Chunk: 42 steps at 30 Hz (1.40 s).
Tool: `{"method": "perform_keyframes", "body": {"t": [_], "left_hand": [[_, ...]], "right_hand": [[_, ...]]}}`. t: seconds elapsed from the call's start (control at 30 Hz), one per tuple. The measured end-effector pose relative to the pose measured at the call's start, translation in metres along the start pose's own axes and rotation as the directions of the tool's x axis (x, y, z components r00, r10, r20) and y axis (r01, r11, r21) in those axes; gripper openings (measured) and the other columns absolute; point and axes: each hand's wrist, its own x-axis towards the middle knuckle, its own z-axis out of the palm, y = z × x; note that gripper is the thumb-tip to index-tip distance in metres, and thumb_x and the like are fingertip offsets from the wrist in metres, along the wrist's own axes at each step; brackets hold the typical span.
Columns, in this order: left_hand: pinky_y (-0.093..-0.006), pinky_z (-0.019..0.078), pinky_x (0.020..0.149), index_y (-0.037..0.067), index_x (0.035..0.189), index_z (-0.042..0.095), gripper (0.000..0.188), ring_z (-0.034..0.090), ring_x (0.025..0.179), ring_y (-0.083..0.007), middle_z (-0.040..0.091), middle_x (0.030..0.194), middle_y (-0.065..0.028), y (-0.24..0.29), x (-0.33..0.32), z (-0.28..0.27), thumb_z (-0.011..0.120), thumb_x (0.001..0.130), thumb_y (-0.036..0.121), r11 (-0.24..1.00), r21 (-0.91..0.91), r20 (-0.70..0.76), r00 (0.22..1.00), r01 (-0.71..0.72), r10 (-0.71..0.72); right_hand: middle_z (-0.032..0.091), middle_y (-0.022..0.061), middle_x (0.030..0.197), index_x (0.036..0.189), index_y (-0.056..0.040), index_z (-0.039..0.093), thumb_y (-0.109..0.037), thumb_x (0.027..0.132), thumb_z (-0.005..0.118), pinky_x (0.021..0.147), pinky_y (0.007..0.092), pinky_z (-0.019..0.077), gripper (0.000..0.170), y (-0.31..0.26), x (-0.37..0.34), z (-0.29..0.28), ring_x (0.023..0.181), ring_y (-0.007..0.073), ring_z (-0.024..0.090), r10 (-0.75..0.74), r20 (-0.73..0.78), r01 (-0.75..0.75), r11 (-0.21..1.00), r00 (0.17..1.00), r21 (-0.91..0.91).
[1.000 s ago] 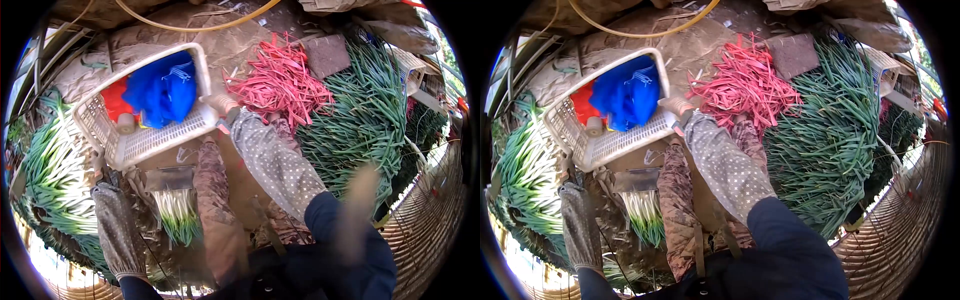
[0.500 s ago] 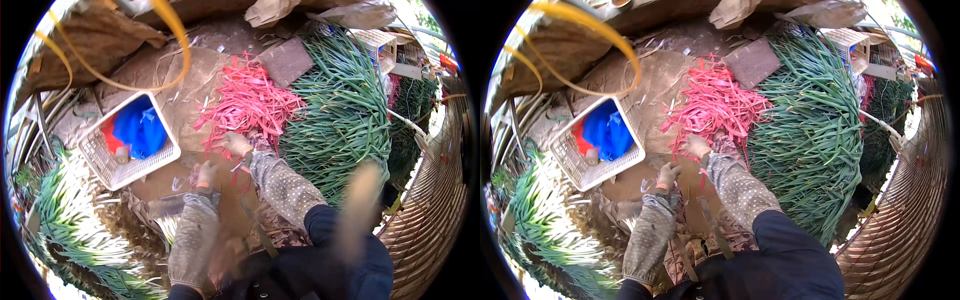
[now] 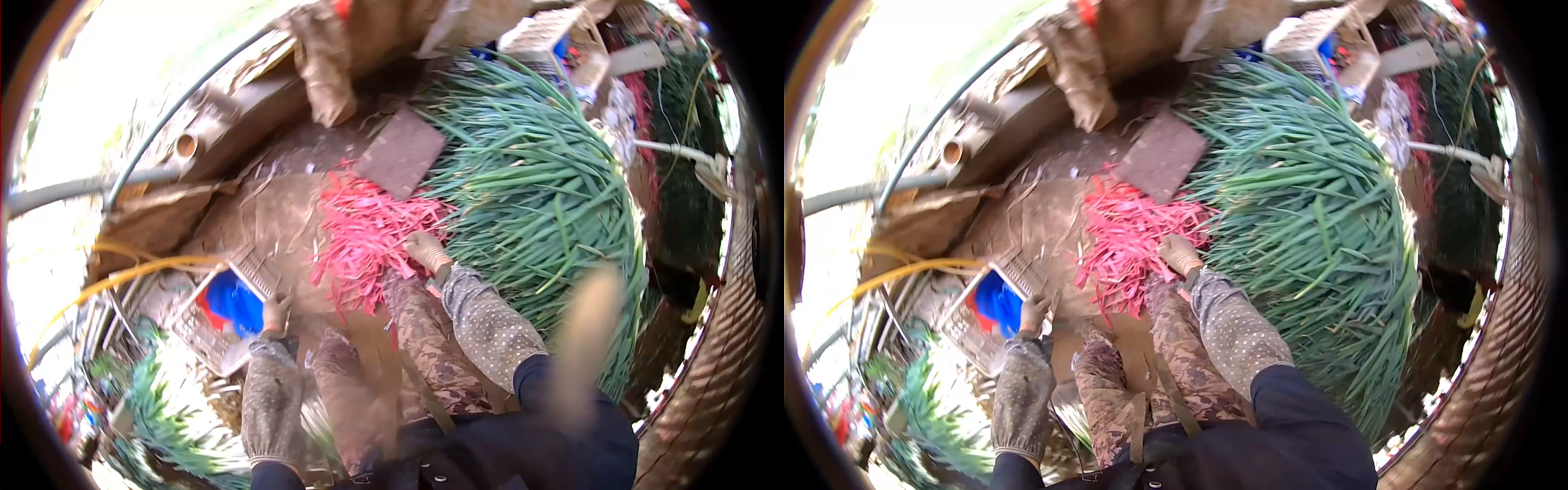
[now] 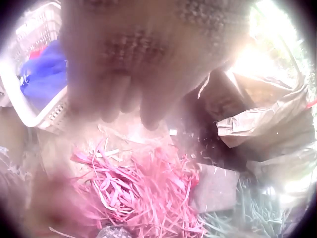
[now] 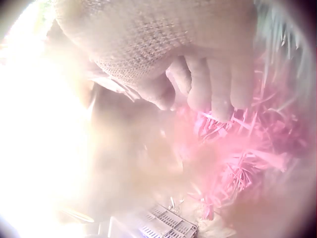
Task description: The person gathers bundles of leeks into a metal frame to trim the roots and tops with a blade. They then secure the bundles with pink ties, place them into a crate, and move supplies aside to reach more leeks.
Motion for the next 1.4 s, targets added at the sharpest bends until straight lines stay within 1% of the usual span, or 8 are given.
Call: {"method": "perform_keyframes", "body": {"t": [0.13,0.63,0.87,1.17,1.27,1.3,1.33,1.4], "left_hand": [[-0.033,0.0515,0.074,-0.007,0.115,0.065,0.041,0.063,0.081,-0.0196,0.069,0.098,-0.012,0.026,0.011,0.013,0.075,0.086,0.02,0.997,0.071,-0.065,0.997,-0.036,0.041],[-0.0281,0.0516,0.081,-0.003,0.115,0.066,0.032,0.063,0.089,-0.0141,0.07,0.099,-0.0061,0.198,-0.058,0.233,0.075,0.088,0.013,0.975,-0.002,0.591,0.786,-0.224,0.182],[-0.0289,0.0496,0.066,-0.002,0.105,0.07,0.026,0.061,0.079,-0.0119,0.069,0.09,-0.0053,0.2,-0.031,0.114,0.075,0.088,0.017,0.969,0.141,0.637,0.768,-0.203,0.068],[-0.039,0.0533,0.08,0.001,0.101,0.074,0.035,0.07,0.086,-0.0276,0.074,0.093,-0.0164,0.183,0.103,-0.104,0.075,0.081,0.03,0.554,0.686,0.487,0.863,-0.471,0.131],[-0.0387,0.0506,0.058,0.001,0.089,0.068,0.02,0.061,0.067,-0.0173,0.067,0.074,-0.0087,0.193,0.127,-0.144,0.076,0.082,0.018,0.304,0.68,0.608,0.745,-0.667,0.273],[-0.0422,0.0531,0.083,0.0,0.107,0.071,0.034,0.069,0.093,-0.0321,0.072,0.096,-0.0193,0.211,0.095,-0.144,0.069,0.086,0.027,0.431,0.713,0.555,0.821,-0.553,0.134],[-0.0443,0.0527,0.081,-0.001,0.105,0.07,0.035,0.068,0.09,-0.0337,0.071,0.096,-0.0201,0.203,0.115,-0.155,0.069,0.086,0.028,0.212,0.571,0.751,0.609,-0.793,0.255],[-0.0327,0.049,0.065,-0.002,0.099,0.069,0.026,0.06,0.071,-0.0159,0.069,0.085,-0.0082,0.209,0.079,-0.136,0.07,0.089,0.022,0.798,0.416,0.572,0.807,-0.437,0.143]], "right_hand": [[0.068,0.0216,0.093,0.101,0.0003,0.066,-0.033,0.086,0.066,0.082,0.0417,0.0509,0.037,0.0,-0.014,-0.059,0.092,0.0338,0.068,0.214,0.238,-0.247,0.962,0.947,0.119],[0.073,0.009,0.086,0.102,-0.0017,0.071,-0.026,0.088,0.069,0.076,0.0384,0.0521,0.028,0.083,-0.128,-0.064,0.084,0.024,0.069,0.492,0.019,-0.484,0.847,0.87,0.22],[0.073,0.0162,0.091,0.109,-0.0026,0.07,-0.027,0.088,0.067,0.083,0.0396,0.0525,0.032,0.003,-0.204,0.037,0.09,0.0297,0.07,0.613,-0.33,-0.476,0.778,0.718,0.411],[0.072,0.0141,0.103,0.112,-0.0059,0.07,-0.036,0.091,0.064,0.086,0.0395,0.0512,0.037,-0.075,-0.3,0.11,0.095,0.0261,0.068,0.836,0.127,-0.685,0.34,0.534,0.644],[0.064,0.0019,0.077,0.107,-0.0098,0.069,-0.038,0.092,0.065,0.049,0.0354,0.0422,0.032,-0.099,-0.332,0.113,0.056,0.0169,0.053,0.815,0.145,-0.6,0.28,0.561,0.749],[0.068,0.0066,0.084,0.102,-0.013,0.07,-0.04,0.097,0.055,0.057,0.036,0.0499,0.031,-0.119,-0.341,0.1,0.07,0.0167,0.063,0.786,0.308,-0.641,0.142,0.536,0.754],[0.067,0.0057,0.084,0.103,-0.0123,0.07,-0.035,0.097,0.057,0.058,0.0352,0.0503,0.027,-0.13,-0.349,0.1,0.069,0.0159,0.062,0.793,0.283,-0.576,0.103,0.539,0.811],[0.067,0.0039,0.084,0.108,-0.0118,0.07,-0.031,0.097,0.058,0.062,0.0344,0.0514,0.025,-0.17,-0.359,0.082,0.069,0.0152,0.062,0.821,0.179,-0.298,-0.012,0.542,0.954]]}}
